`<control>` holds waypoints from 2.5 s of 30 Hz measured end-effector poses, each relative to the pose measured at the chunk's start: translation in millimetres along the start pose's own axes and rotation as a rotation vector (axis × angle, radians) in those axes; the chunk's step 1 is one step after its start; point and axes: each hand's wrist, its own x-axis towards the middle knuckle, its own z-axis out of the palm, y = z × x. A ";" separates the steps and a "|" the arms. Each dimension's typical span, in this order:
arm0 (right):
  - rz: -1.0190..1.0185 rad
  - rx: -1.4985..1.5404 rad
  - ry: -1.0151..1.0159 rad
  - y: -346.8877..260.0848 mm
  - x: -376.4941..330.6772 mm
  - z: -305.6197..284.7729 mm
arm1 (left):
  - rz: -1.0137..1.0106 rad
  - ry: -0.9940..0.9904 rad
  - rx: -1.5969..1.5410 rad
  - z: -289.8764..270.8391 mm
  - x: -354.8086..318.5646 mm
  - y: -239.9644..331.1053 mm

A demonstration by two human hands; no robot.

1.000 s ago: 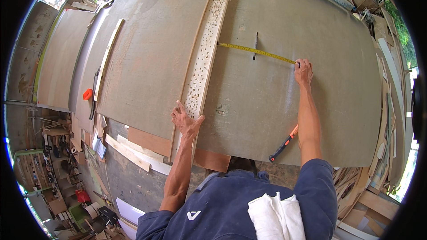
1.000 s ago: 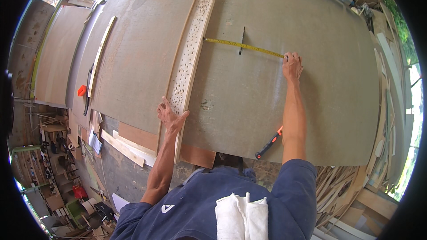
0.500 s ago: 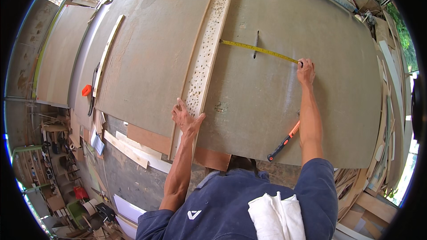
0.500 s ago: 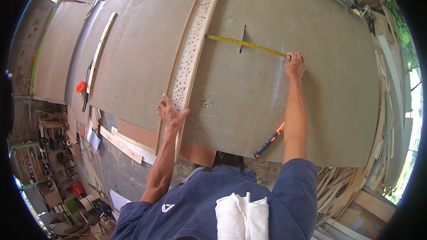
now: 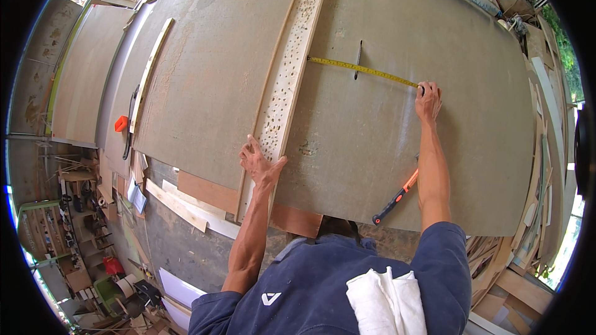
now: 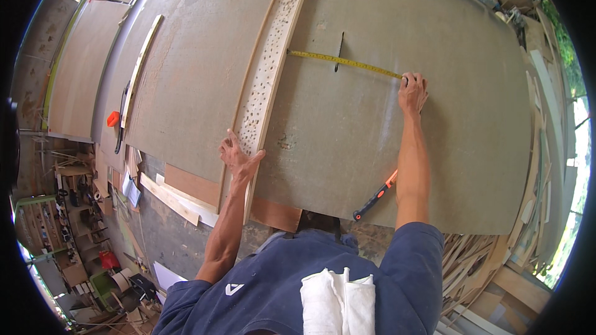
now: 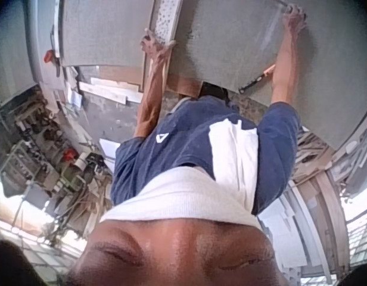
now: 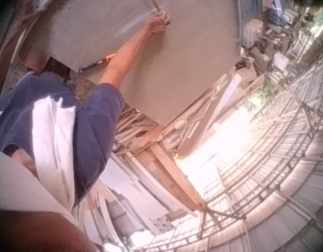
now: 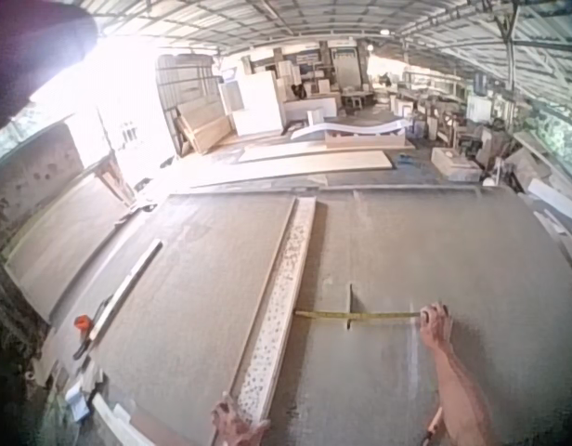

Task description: The person measures various wooden boards and panels using a tape measure in a workshop. They then use a hammer to drive nails into a wooden frame and assemble the pieces on a workbench.

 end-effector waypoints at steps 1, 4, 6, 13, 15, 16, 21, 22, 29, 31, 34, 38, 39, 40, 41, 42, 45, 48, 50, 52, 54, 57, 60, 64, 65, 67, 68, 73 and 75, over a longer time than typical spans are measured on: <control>-0.001 -0.004 0.006 -0.6 0.2 0.1 | 0.008 0.007 -0.001 0.7 0.1 -1.0; 0.009 0.003 0.011 -1.4 -1.4 -1.2 | 0.024 0.021 -0.001 3.0 -0.1 -2.6; 0.006 0.005 0.019 -0.2 -1.9 -0.3 | 0.025 0.022 -0.004 3.7 0.3 -2.2; -0.010 0.011 0.058 3.7 -2.8 5.3 | 0.018 0.024 0.011 5.3 0.9 -1.6; -0.016 0.011 0.062 4.3 -3.6 6.6 | 0.018 0.021 0.011 5.0 1.2 -1.8; -0.020 0.014 0.068 4.6 -4.0 7.8 | 0.021 0.020 0.006 5.0 1.3 -2.4; -0.030 0.012 0.086 4.0 -5.7 8.7 | 0.017 0.024 -0.002 4.3 0.0 -1.1; -0.029 0.010 0.087 3.4 -5.9 8.6 | 0.019 0.027 -0.002 4.1 0.0 -0.9; 0.023 0.014 -0.010 9.5 -5.2 12.2 | 0.023 0.023 0.003 5.7 0.4 -2.5; 0.016 0.003 0.001 12.4 -5.1 14.5 | 0.016 0.015 -0.002 5.9 0.6 -1.6; 0.015 0.011 0.000 12.0 -5.1 15.6 | 0.010 0.014 -0.003 5.3 -0.4 -1.2; 0.007 0.013 0.020 12.2 -6.8 18.4 | 0.015 0.028 -0.007 4.1 0.0 0.2; 0.006 0.011 0.028 12.9 -7.6 19.2 | 0.021 0.033 -0.014 4.5 0.0 -0.4; 0.005 0.009 0.036 13.5 -8.5 20.0 | 0.026 0.038 -0.021 4.9 0.3 -1.5; 0.005 0.009 0.047 14.1 -7.8 20.8 | 0.035 0.045 -0.028 4.4 1.7 -0.9; 0.000 0.012 0.063 14.8 -7.5 21.5 | 0.041 0.042 -0.033 3.5 1.9 -0.6; -0.007 0.012 0.104 10.1 -10.9 21.7 | 0.060 0.047 -0.042 0.0 0.6 -1.6; 0.001 -0.011 0.138 5.1 -13.9 19.8 | 0.087 0.070 -0.053 1.9 1.0 -2.4; 0.007 -0.013 0.159 4.7 -15.5 21.9 | 0.110 0.075 -0.054 1.7 0.4 -4.3; 0.001 -0.007 0.178 5.0 -16.5 24.0 | 0.098 0.065 -0.047 2.7 1.7 -4.2; -0.014 -0.009 0.199 4.0 -16.2 23.2 | 0.092 0.058 -0.043 3.4 1.7 -3.6; -0.028 -0.015 0.235 1.0 -17.9 21.6 | 0.102 0.058 -0.037 3.9 2.5 -5.2; -0.022 -0.012 0.248 -0.3 -19.7 22.2 | 0.109 0.065 -0.028 4.9 2.8 -6.1; -0.037 -0.009 0.247 -2.7 -19.3 19.2 | 0.092 0.061 -0.015 3.3 2.5 -2.3; -0.042 -0.009 0.253 -3.1 -19.6 17.8 | 0.088 0.056 -0.011 3.3 2.4 -1.0; -0.063 0.002 0.269 -4.6 -18.2 15.9 | 0.083 0.051 -0.016 1.0 3.8 0.5; -0.073 0.006 0.276 -4.4 -18.3 15.3 | 0.081 0.046 -0.019 -0.3 3.4 0.8; -0.062 -0.001 0.280 -3.3 -15.4 16.4 | 0.096 0.054 -0.031 1.2 2.5 0.6; -0.063 0.000 0.276 -3.8 -16.1 16.1 | 0.100 0.050 -0.029 1.6 2.2 -1.4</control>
